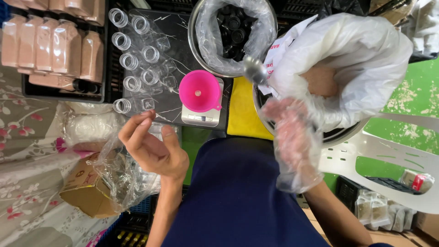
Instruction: The person scoops pink powder from a large metal bowl into a pink funnel placed over a small jar on a digital scale. They adjust the powder level with a spoon, then seal the jar with a black lid. The person repeats the process with a second jar.
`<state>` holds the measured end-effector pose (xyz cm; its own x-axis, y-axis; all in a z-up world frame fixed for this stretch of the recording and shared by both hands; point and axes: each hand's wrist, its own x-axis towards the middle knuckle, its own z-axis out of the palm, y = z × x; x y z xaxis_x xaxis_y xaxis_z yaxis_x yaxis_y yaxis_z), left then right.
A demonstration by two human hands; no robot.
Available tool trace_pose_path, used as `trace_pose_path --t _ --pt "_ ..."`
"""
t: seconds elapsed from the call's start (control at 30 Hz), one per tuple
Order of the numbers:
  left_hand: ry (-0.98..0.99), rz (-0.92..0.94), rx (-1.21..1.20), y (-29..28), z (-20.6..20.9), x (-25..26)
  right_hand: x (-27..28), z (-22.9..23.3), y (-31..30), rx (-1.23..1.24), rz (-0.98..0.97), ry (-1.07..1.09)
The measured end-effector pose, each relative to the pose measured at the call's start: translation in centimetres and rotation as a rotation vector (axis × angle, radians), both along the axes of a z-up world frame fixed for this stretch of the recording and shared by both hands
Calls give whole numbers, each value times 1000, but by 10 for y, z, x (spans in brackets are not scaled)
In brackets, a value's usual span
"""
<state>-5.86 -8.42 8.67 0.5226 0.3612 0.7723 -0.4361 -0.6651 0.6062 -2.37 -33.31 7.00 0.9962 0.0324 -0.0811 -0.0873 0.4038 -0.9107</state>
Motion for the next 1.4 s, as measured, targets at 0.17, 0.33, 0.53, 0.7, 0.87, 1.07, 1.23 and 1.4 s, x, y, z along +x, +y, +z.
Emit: trace_pose_path --t 0.17,0.33,0.53,0.7,0.87,1.07,1.23,1.4 --pt "-8 -64 15 0 1 13 -31 -40 10 -532 142 -263" --pt "-20 -179 27 -7 2 21 -31 -139 2 -946 224 -395" --pt "-2 -326 62 -44 3 23 -39 -155 -5 -1643 313 -611" --pt "330 -530 -234 -125 10 44 -46 -32 -44 -1353 462 -256" --pt "906 -436 -508 -186 -37 81 -20 2 -132 -1213 187 -216" --pt "875 -178 -524 -235 -82 86 81 -63 -179 -1199 -407 -436" --pt "848 -184 -808 -239 -88 101 127 -118 -188 -1096 -687 -517" --pt "954 -231 -1357 -232 -121 111 140 -128 -188 -959 -613 -505"
